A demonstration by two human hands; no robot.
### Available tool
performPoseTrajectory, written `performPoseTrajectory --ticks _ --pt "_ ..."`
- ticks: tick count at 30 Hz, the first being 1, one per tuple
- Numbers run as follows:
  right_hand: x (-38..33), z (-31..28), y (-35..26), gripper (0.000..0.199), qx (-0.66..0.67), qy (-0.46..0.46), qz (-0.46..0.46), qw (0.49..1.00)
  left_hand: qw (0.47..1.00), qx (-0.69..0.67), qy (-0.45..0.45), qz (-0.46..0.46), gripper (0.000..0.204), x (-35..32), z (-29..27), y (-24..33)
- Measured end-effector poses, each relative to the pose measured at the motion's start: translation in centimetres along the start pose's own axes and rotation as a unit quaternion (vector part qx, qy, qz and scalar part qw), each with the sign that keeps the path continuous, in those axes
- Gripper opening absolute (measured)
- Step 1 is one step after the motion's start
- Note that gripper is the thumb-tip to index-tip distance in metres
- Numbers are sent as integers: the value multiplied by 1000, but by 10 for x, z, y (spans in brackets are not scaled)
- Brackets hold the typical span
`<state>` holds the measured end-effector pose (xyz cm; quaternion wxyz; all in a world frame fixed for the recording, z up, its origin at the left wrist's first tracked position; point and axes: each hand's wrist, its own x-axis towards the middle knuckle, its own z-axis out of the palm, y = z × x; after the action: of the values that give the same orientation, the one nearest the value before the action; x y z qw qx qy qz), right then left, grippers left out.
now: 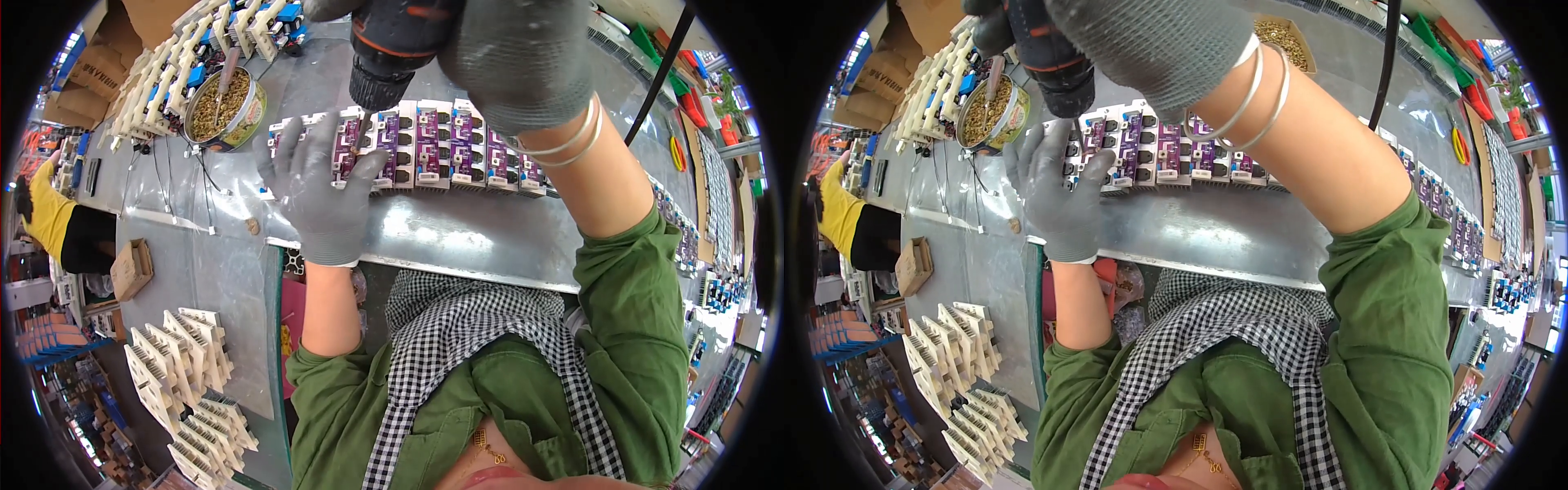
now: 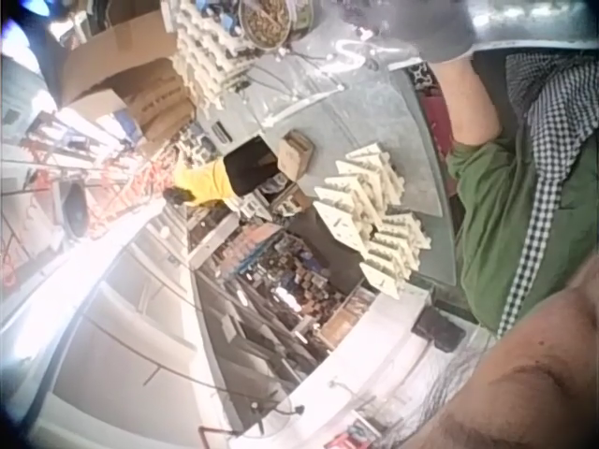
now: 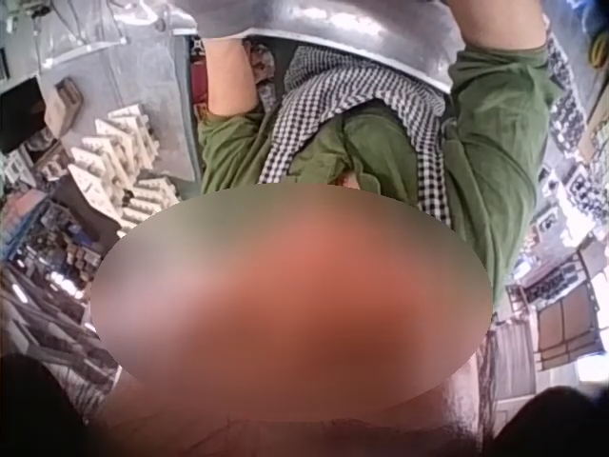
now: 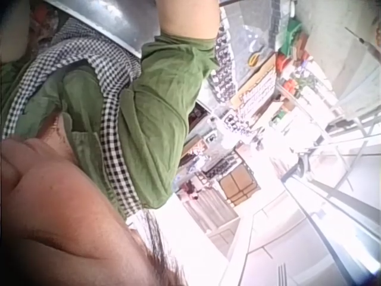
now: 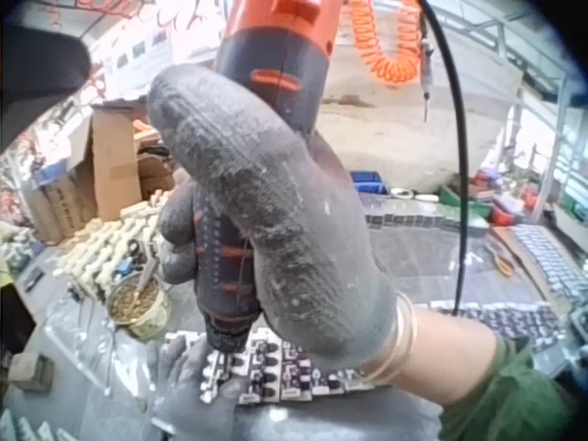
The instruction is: Assembling electronic components by drilling small screws into them and placing them in a tray.
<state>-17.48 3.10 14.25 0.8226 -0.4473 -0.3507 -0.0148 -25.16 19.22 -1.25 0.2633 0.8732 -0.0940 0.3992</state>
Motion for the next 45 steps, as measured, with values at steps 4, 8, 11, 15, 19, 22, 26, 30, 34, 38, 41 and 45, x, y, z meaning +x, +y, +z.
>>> performPoseTrajectory --ticks 4,8,11,15,19,22,26,30,34,38,41,45 --pt "4 0 3 34 -39 9 49 998 996 -14 -88 20 49 1 -12 -18" --pt "0 1 15 37 -95 41 76 992 971 -9 -211 114 44 -11 -6 -19" --pt "-4 -1 24 35 -119 51 96 987 967 -35 -214 134 31 -12 0 -21" --pt "-7 4 28 34 -197 54 17 979 967 -42 -211 135 24 -8 0 -20" --pt "-1 -6 27 35 -110 48 67 990 965 -65 -217 131 26 -6 -1 -23" --pt "-1 -10 27 35 -91 23 56 994 964 -52 -223 137 26 -3 -1 -22" --pt "-4 -10 27 34 -88 20 66 994 964 -58 -224 134 25 -6 -1 -27" --pt "-5 -8 26 34 -69 29 76 994 963 -52 -224 138 25 -5 -1 -24" --pt "-6 -8 30 32 -67 21 88 994 963 -32 -226 141 26 -3 -3 -21" --pt "-5 -10 33 29 -103 44 66 992 962 -46 -227 144 24 -5 -1 -25" --pt "-2 -10 31 29 -113 27 132 984 963 -44 -222 143 23 -5 -2 -27" --pt "1 -9 41 30 -82 -13 80 993 962 -39 -229 145 21 -3 -2 -23"
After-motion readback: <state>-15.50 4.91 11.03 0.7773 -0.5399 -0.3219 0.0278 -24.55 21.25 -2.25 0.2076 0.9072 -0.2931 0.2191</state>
